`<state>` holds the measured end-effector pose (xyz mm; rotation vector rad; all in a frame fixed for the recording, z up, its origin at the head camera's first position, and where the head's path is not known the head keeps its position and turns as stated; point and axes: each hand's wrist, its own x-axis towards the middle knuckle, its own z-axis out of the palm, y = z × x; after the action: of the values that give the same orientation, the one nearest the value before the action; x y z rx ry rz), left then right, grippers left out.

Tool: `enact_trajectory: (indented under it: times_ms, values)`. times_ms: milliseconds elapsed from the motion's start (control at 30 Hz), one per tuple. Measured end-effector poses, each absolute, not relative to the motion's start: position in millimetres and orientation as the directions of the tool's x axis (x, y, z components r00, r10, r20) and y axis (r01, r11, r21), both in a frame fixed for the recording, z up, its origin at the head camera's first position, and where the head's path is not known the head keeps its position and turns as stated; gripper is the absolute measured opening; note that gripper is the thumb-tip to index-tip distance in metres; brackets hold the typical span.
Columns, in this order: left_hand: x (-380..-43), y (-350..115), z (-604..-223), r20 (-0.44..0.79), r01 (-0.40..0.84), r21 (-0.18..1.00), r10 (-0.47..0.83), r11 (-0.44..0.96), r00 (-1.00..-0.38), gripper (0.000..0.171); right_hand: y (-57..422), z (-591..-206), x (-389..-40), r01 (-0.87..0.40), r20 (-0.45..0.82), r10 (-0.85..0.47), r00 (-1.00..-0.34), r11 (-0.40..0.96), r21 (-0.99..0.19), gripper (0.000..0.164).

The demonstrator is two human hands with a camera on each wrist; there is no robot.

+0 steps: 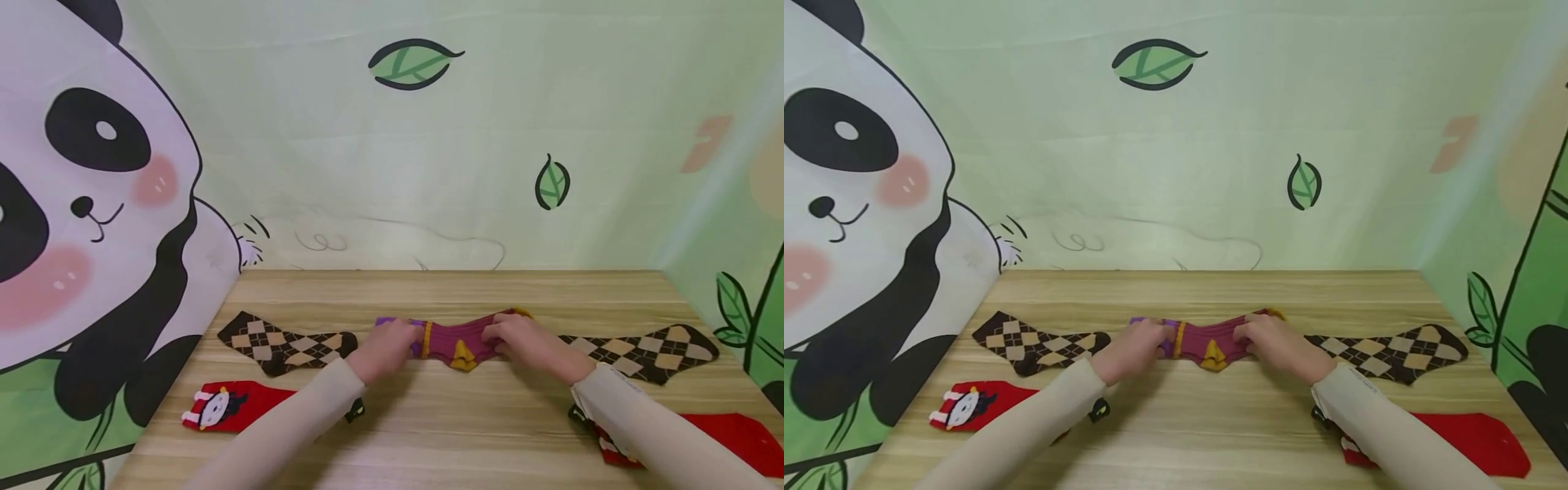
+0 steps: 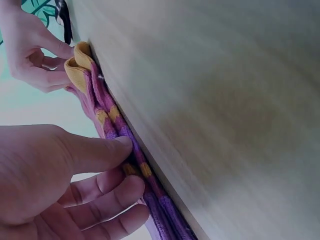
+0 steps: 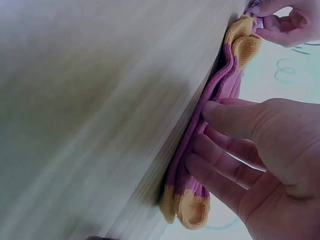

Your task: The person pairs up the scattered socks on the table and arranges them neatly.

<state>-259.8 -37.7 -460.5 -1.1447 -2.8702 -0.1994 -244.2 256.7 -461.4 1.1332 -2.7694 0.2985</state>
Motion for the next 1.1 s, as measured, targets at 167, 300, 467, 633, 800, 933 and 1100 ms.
enact_trajectory:
  times_ms: [167,300,467,633,800,933,1100]
  values:
    - [-271,-38,-463,0.123,0.684,0.106,0.673,0.722,-0.729,0.022,256,-462,-255,-0.696,0.208,-0.670,-0.713,0.713,-0.087,0.018]
    - [-279,-38,-464,0.147,0.670,0.085,0.656,0.738,-0.741,0.023,255,-461,-261,-0.669,0.182,-0.647,-0.741,0.734,-0.115,0.017]
    - [-288,-39,-461,0.132,0.639,0.088,0.627,0.764,-0.768,0.021,255,-461,-267,-0.643,0.172,-0.621,-0.765,0.754,-0.137,0.019]
    - [-297,-40,-460,0.115,0.618,0.119,0.607,0.777,-0.786,0.022,256,-463,-273,-0.616,0.156,-0.597,-0.787,0.771,-0.163,0.021]
    - [-304,-40,-463,0.106,0.581,0.132,0.571,0.803,-0.814,0.014,255,-464,-279,-0.595,0.135,-0.579,-0.804,0.785,-0.176,0.029]
    - [-310,-40,-465,0.087,0.542,0.153,0.535,0.826,-0.840,0.007,254,-467,-286,-0.588,0.125,-0.574,-0.809,0.790,-0.174,0.034]
    - [-316,-40,-462,0.045,0.518,0.197,0.520,0.833,-0.853,0.010,255,-467,-296,-0.581,0.105,-0.571,-0.814,0.796,-0.171,0.040]
